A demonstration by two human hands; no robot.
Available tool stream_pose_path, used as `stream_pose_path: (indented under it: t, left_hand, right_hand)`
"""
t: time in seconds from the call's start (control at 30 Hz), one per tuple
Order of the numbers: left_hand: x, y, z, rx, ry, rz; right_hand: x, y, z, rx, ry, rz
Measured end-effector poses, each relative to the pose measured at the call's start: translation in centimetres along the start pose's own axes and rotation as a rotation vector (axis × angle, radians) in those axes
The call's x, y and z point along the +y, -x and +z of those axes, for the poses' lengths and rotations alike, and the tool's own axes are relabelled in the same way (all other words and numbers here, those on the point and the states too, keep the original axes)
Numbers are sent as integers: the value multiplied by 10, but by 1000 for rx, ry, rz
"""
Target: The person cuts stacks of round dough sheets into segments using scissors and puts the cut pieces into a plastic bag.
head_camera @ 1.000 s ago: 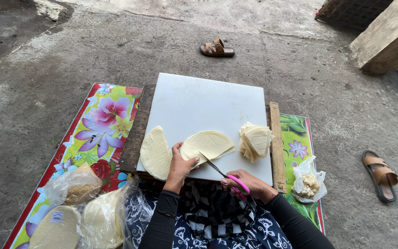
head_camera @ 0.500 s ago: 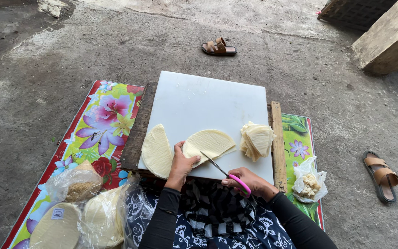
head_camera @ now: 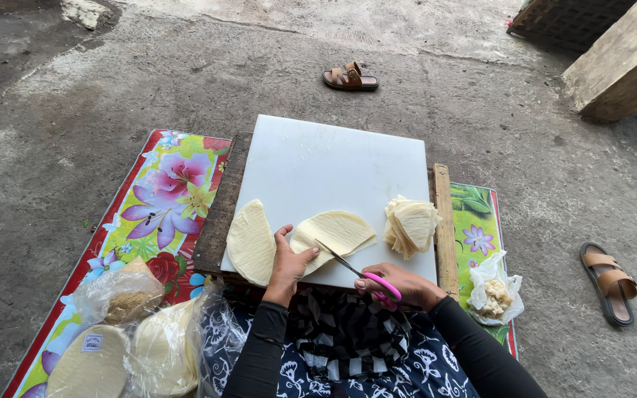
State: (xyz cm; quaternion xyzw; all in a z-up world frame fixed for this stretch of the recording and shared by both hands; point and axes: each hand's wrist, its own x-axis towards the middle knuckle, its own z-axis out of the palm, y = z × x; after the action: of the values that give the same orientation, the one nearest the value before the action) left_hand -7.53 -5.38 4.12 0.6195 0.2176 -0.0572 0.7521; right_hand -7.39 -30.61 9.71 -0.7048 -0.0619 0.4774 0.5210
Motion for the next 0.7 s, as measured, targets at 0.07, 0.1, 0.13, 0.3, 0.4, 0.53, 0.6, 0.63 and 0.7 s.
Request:
stream_pose_path:
  t: [0.07, 0.1, 0.13, 0.3, 0.4, 0.53, 0.6, 0.63, 0.7]
  left_hand:
    - [1, 0, 0, -14, 28, 12]
    - [2, 0, 0, -7, 26, 10]
    - [2, 1, 0, 0, 24, 9]
    - [6, 8, 2, 52, -38, 26]
    - [6, 9, 3, 36, -33, 68]
    - [3, 9, -1, 6, -17, 88]
    - [2, 10, -4, 15, -13, 94]
    - [1, 10, -5, 21, -8, 86]
    - [0, 11, -7, 27, 12, 72]
  right_hand:
    - [-7, -4, 2, -1, -3, 22]
    - [-10, -5, 3, -3, 8, 13]
    - [-13, -6, 4, -4, 20, 4]
    - [-23, -8, 3, 11, 265, 34]
    - [-26, -8, -3, -19, 427, -11]
    - [-26, -13, -10, -64, 392, 31]
    - [-25, -18, -11, -72, 381, 28]
    - [-24, -20, -12, -68, 395, 18]
    - [-22, -21, -12, -51, 333, 37]
